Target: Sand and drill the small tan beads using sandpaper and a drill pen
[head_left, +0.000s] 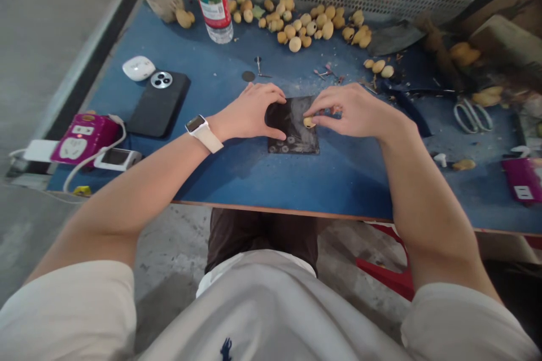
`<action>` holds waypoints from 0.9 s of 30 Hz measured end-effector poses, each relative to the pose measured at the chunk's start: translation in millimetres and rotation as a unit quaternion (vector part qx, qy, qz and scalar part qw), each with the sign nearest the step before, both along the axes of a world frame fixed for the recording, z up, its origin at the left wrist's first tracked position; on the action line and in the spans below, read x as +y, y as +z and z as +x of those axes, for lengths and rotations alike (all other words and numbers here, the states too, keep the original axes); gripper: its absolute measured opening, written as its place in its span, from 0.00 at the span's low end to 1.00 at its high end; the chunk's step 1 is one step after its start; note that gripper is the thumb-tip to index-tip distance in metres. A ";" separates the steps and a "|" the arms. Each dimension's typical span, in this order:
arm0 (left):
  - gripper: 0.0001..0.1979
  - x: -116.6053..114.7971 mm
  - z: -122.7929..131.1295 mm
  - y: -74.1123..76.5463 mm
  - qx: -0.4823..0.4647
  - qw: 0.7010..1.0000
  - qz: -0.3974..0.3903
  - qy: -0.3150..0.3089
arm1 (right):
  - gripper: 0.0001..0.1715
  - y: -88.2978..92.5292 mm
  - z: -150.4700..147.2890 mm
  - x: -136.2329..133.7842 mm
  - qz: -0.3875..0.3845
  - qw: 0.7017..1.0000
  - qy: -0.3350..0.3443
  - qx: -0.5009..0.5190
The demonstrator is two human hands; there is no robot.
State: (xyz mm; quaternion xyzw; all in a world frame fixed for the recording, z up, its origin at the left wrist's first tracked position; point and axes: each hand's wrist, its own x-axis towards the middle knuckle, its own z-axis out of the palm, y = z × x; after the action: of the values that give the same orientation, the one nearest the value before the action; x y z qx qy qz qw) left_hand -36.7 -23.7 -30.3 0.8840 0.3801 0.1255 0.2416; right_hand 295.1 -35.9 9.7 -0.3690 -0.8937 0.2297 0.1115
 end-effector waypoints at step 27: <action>0.46 -0.6 0.1 1.0 -0.002 1.000 0.003 -0.006 | 0.22 -13.5 -6.9 2.6 -0.009 0.999 0.031 0.021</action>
State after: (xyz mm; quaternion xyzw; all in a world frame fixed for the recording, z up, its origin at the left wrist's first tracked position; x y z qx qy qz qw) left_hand -36.6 -24.3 -29.2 0.8870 0.3737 0.1267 0.2400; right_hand 288.2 -33.3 -3.7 -0.3373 -0.9000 0.2485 0.1200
